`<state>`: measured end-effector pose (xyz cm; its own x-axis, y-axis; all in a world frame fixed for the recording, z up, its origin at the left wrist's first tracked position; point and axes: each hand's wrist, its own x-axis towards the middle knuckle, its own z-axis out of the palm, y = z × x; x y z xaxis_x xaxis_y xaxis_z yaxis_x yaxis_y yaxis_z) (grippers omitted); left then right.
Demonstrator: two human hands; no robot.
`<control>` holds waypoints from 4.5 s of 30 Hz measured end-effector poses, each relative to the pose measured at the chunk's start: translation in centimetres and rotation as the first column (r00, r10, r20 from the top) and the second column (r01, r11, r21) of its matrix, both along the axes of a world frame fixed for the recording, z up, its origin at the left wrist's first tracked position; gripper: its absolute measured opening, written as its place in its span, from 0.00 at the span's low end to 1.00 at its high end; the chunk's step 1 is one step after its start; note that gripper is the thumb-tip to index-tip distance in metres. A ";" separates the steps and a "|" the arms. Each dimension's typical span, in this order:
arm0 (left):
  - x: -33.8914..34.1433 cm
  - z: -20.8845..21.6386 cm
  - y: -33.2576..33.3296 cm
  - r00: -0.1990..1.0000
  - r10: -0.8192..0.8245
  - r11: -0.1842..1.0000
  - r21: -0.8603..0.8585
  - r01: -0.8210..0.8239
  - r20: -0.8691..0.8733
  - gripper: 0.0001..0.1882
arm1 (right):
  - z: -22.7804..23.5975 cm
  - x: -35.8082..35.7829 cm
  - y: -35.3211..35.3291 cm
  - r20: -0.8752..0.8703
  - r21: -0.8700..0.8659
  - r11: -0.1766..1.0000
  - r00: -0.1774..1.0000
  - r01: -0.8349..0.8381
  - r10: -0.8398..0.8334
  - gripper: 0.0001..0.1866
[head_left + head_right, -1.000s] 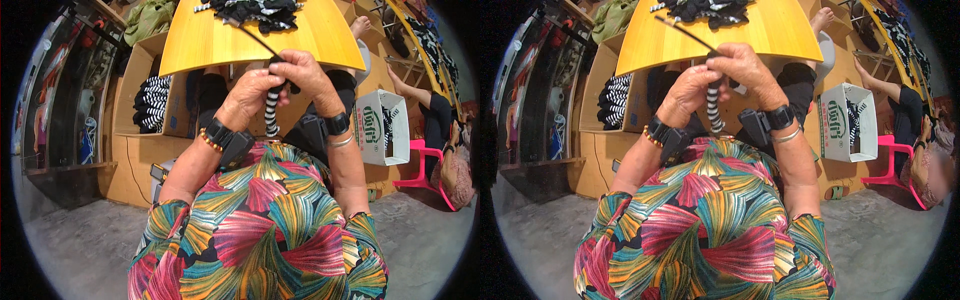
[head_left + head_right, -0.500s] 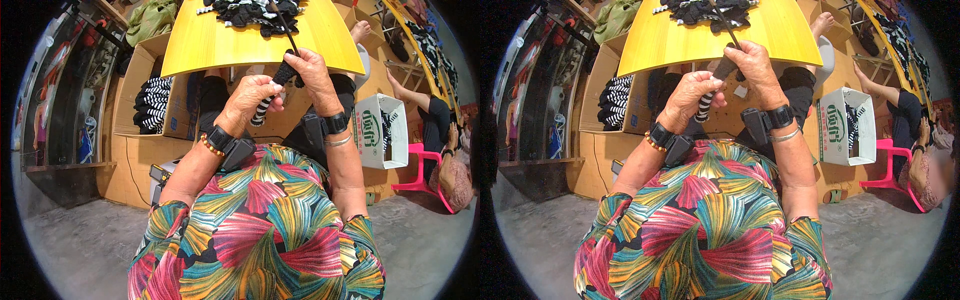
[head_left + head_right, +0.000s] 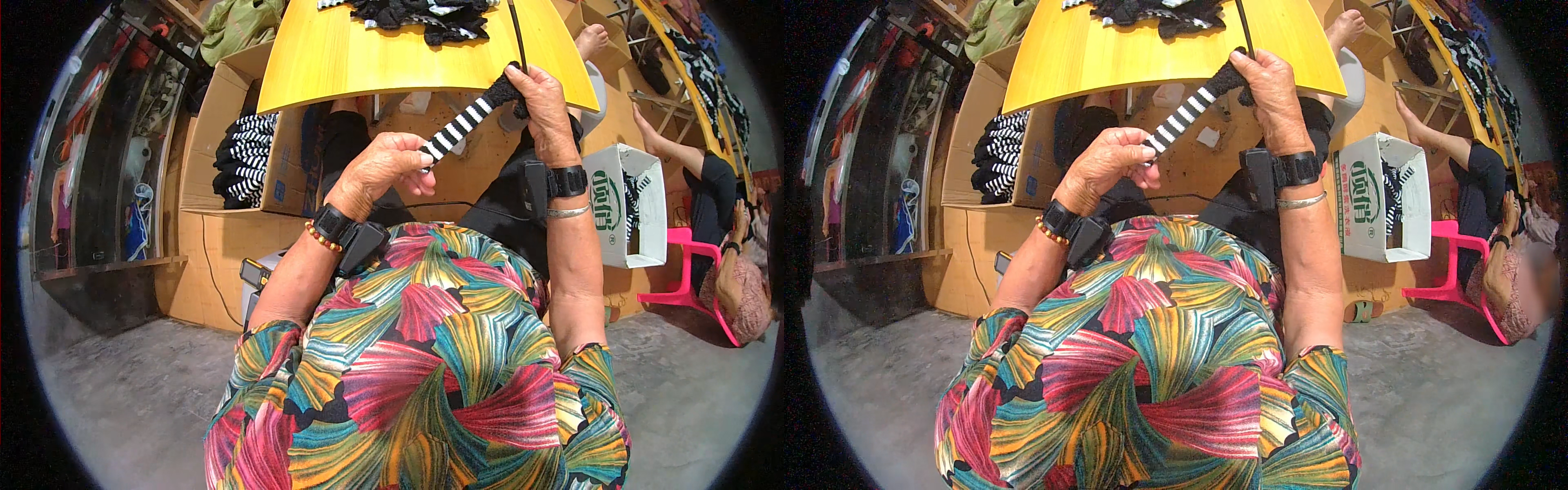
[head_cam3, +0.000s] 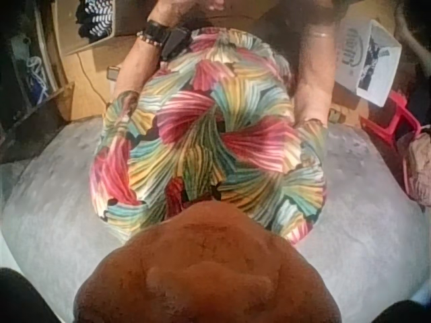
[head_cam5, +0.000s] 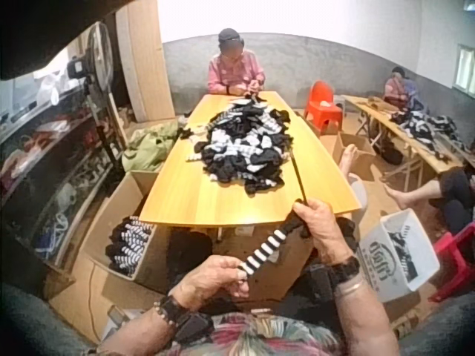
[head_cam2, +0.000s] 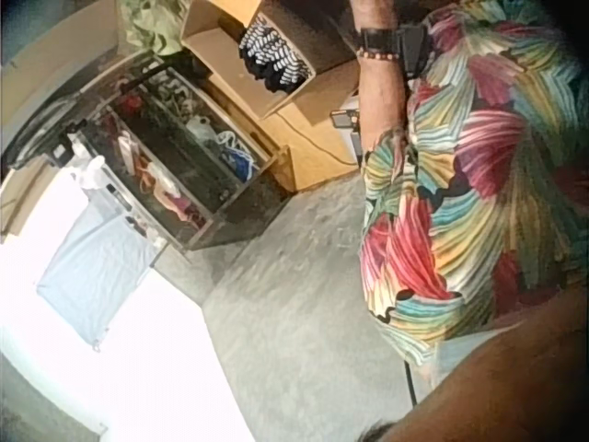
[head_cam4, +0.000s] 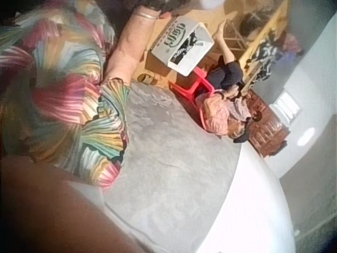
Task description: Inspecting socks by pulling them over a plastic rod and turning them inside out.
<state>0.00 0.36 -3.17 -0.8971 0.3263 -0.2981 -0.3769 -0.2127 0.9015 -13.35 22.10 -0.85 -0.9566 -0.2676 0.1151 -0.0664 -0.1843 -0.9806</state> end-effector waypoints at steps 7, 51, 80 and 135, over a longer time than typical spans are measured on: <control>0.1 -0.3 -0.5 0.995 -0.063 0.998 -0.013 0.062 -0.072 0.07 | 1.4 1.0 -0.7 0.059 -0.062 0.998 0.998 -0.011 0.014 0.08; 9.5 -14.8 -21.8 0.239 0.967 0.214 -0.223 -0.951 -0.093 0.09 | -1.8 4.3 -0.1 0.097 0.451 0.865 0.975 -0.220 0.198 0.09; 9.8 -19.1 -23.3 0.241 0.913 0.101 -0.388 -0.916 -0.329 0.09 | -8.5 5.8 10.4 0.349 -0.181 0.951 0.921 0.250 -0.176 0.09; -25.2 6.0 -10.9 0.623 0.610 0.585 -0.253 -0.771 -0.489 0.08 | -7.7 7.4 10.7 0.380 -0.149 0.936 0.892 0.319 -0.244 0.07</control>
<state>-25.23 -10.52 2.80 -0.8499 -0.5158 0.1074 0.0476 0.1278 0.9907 -5.96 32.81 -8.52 -0.9757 0.0121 -0.2186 0.1950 -0.4057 -0.8930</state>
